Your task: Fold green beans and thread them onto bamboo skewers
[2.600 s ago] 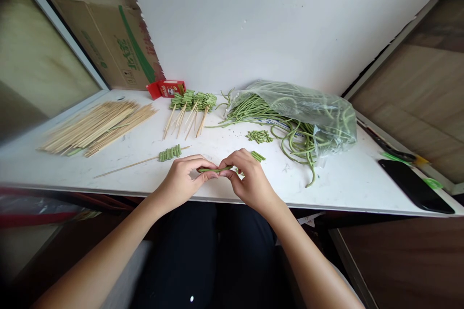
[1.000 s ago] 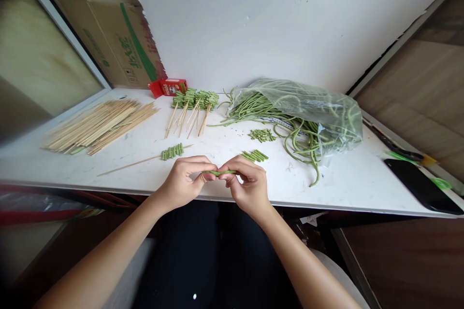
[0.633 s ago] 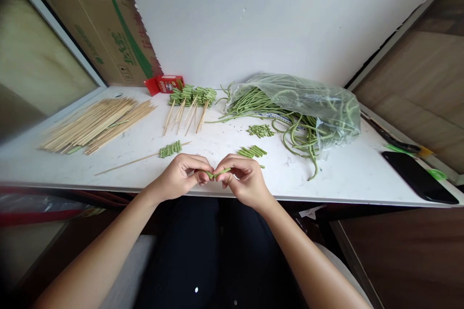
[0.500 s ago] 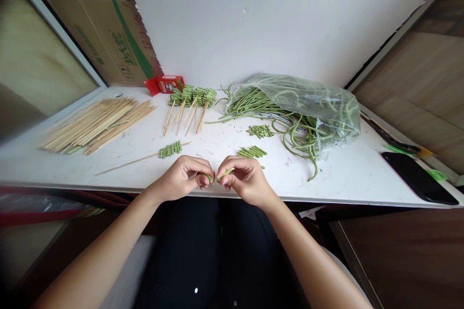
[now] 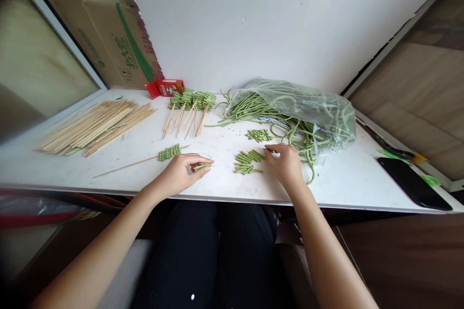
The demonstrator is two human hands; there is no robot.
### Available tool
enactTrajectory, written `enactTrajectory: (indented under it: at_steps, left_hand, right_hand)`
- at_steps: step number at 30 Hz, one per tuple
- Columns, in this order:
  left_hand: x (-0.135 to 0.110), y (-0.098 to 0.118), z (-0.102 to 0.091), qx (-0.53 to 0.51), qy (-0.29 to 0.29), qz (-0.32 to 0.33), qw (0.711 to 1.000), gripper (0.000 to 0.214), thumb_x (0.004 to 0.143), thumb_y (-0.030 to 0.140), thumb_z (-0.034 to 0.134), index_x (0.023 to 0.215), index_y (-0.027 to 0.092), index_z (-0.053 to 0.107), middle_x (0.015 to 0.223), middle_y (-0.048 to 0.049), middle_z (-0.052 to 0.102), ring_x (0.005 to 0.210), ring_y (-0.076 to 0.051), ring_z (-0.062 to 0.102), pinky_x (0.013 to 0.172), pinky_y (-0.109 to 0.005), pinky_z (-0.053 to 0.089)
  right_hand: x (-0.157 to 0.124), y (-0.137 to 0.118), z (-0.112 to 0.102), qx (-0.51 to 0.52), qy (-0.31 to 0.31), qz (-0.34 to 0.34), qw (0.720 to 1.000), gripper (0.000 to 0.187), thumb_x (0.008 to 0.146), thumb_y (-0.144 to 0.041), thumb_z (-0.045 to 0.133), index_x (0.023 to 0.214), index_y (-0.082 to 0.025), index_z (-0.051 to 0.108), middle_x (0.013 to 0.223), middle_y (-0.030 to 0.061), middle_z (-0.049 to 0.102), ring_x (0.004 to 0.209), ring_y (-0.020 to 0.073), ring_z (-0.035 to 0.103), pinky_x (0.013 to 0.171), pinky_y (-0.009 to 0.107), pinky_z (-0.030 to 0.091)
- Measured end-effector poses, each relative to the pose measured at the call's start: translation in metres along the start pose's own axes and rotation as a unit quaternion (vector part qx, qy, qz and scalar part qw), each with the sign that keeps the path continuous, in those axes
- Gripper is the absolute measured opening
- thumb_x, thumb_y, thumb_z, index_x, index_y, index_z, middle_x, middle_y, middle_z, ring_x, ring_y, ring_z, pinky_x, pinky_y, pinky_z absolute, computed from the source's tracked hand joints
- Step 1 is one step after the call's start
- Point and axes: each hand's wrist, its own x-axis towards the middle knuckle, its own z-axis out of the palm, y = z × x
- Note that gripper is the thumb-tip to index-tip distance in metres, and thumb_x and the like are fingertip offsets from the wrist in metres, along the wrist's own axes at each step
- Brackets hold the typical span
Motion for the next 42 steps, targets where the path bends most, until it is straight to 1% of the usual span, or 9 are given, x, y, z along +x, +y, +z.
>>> enactTrajectory:
  at_steps: [5,8,10,14,19,24,31,36,42]
  left_hand:
    - [-0.003,0.001,0.005,-0.074,-0.008,-0.041,0.996,0.028,0.096,0.038,0.073,0.117,0.019,0.075,0.078,-0.0021,0.076,0.066,-0.017,0.074,0.066,-0.028,0.058]
    - [-0.003,0.006,0.005,-0.067,0.012,-0.023,0.997,0.021,0.094,0.034,0.075,0.108,0.019,0.070,0.077,-0.0005,0.075,0.069,-0.016,0.073,0.068,-0.026,0.057]
    - [-0.002,0.010,0.006,-0.033,0.032,0.000,0.999,0.013,0.093,0.030,0.077,0.098,0.019,0.072,0.078,-0.0011,0.076,0.069,-0.014,0.069,0.068,-0.026,0.055]
    - [-0.002,0.017,0.011,0.016,0.068,0.060,0.996,0.003,0.090,0.018,0.077,0.092,0.019,0.079,0.083,-0.0028,0.077,0.070,-0.013,0.064,0.069,-0.026,0.052]
    - [-0.004,0.019,0.021,0.011,0.068,0.092,0.993,0.014,0.084,0.005,0.076,0.090,0.018,0.079,0.088,-0.0047,0.077,0.076,-0.016,0.068,0.070,-0.027,0.054]
    - [-0.007,0.018,0.028,0.035,0.081,0.102,0.991,0.024,0.084,-0.001,0.070,0.094,0.019,0.079,0.091,-0.0046,0.076,0.081,-0.018,0.071,0.073,-0.029,0.055]
    - [-0.004,0.019,0.018,0.125,0.146,0.166,0.967,0.007,0.097,0.023,0.074,0.100,0.019,0.079,0.093,-0.0062,0.068,0.084,-0.018,0.064,0.078,-0.033,0.053]
    - [-0.002,0.014,0.017,0.194,0.152,0.228,0.942,0.011,0.102,0.025,0.067,0.101,0.019,0.076,0.095,-0.0059,0.073,0.085,-0.019,0.066,0.083,-0.036,0.049]
    - [-0.003,0.015,0.017,0.221,0.145,0.255,0.930,0.012,0.105,0.024,0.063,0.105,0.019,0.073,0.088,-0.0038,0.073,0.083,-0.018,0.065,0.079,-0.036,0.045]
  right_hand:
    - [-0.001,-0.015,0.001,0.002,0.011,-0.028,1.000,0.029,0.097,-0.038,0.061,0.095,-0.017,0.082,0.098,0.0128,0.081,0.092,0.0308,0.070,0.096,0.052,0.048]
    - [-0.002,-0.043,-0.008,0.059,0.026,-0.033,0.997,0.030,0.100,-0.043,0.063,0.100,-0.020,0.083,0.101,0.0116,0.081,0.095,0.0303,0.067,0.079,0.043,0.052]
    - [-0.006,-0.067,-0.014,0.141,-0.021,-0.042,0.989,0.029,0.100,-0.045,0.065,0.101,-0.023,0.083,0.103,0.0095,0.081,0.094,0.0277,0.068,0.067,0.037,0.050]
    - [-0.023,-0.113,-0.019,0.252,-0.131,-0.080,0.955,0.023,0.101,-0.043,0.068,0.103,-0.025,0.082,0.104,0.0067,0.081,0.087,0.0212,0.070,0.068,0.033,0.053]
    - [-0.045,-0.145,-0.009,0.261,-0.119,-0.069,0.955,0.023,0.091,-0.043,0.082,0.105,-0.025,0.079,0.096,0.0062,0.081,0.086,0.0226,0.075,0.060,0.031,0.053]
    - [-0.053,-0.150,0.001,0.234,-0.044,-0.068,0.969,0.017,0.090,-0.038,0.082,0.092,-0.022,0.076,0.089,0.0061,0.079,0.081,0.0220,0.074,0.058,0.031,0.052]
    - [-0.045,-0.138,0.005,0.344,-0.068,-0.034,0.936,0.016,0.095,-0.037,0.076,0.104,-0.025,0.081,0.098,0.0064,0.082,0.086,0.0219,0.077,0.066,0.032,0.061]
    - [-0.045,-0.129,0.012,0.394,-0.083,-0.030,0.915,0.015,0.095,-0.037,0.078,0.105,-0.027,0.082,0.098,0.0060,0.080,0.083,0.0211,0.075,0.067,0.034,0.062]
    - [-0.044,-0.129,0.009,0.348,-0.048,-0.085,0.933,0.006,0.097,-0.029,0.075,0.101,-0.026,0.079,0.091,0.0047,0.078,0.082,0.0202,0.072,0.068,0.034,0.059]
